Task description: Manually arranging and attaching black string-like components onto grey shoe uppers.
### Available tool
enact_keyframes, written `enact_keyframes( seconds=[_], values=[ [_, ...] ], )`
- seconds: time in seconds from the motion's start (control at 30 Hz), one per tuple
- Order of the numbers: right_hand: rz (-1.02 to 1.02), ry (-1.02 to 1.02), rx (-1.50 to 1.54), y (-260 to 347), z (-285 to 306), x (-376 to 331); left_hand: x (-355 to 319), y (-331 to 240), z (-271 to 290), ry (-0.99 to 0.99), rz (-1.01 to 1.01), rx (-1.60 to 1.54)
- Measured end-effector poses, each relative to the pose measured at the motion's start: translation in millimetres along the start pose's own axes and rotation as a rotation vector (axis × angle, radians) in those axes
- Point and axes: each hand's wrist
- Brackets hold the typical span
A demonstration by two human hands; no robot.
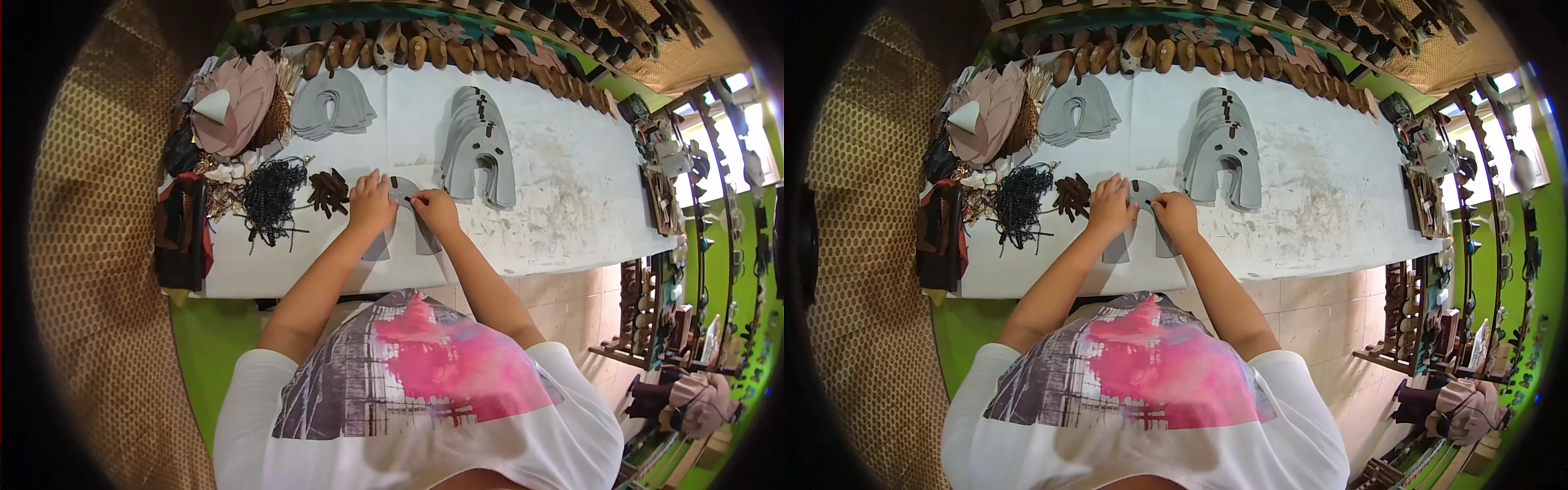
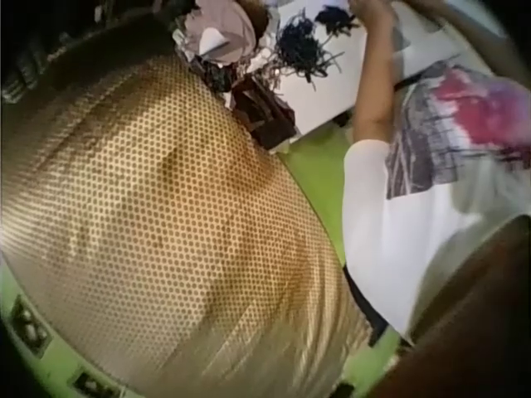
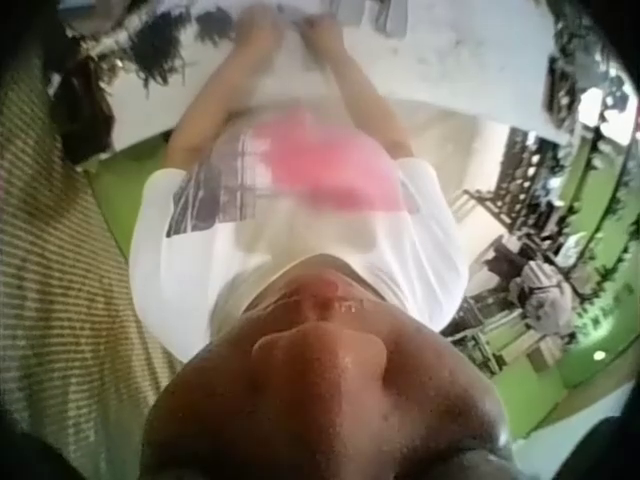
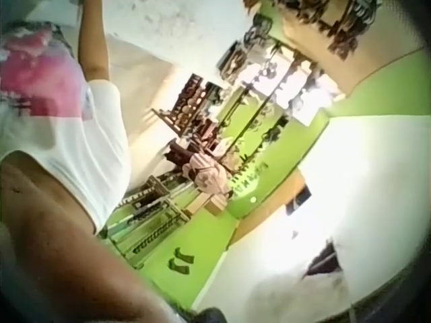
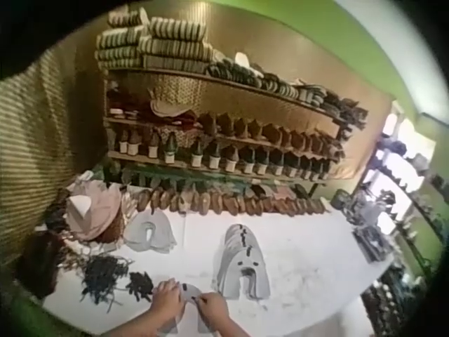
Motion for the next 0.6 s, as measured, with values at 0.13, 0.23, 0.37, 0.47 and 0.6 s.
enact_keyframes(
  seconds=[0.13, 0.23, 0.37, 0.47, 0.6],
  values=[
    [0.048, -0.017, -0.049, -2, 0, 0, 8, -2, 0, 0.041, 0.003, 0.11],
    [0.118, -0.016, -0.048, -8, 2, 1, 14, -5, 4, 0.078, 0.053, 0.072],
    [0.023, 0.05, 0.035, -2, 8, 3, 25, -5, 14, 0.14, 0.122, 0.028],
    [0.028, 0.055, 0.101, -1, 10, 3, 33, -3, 18, 0.288, 0.134, 0.041],
    [0.154, 0.0, -0.053, -2, 5, -1, 37, 11, 10, 0.247, 0.02, 0.029]
  ],
)
Point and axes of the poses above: each hand's wrist, its own x-axis towards the middle knuckle, its own z-axis out of the back of the hand, y = z × x, and after that the axes turned 2 degrees about z, right-handed
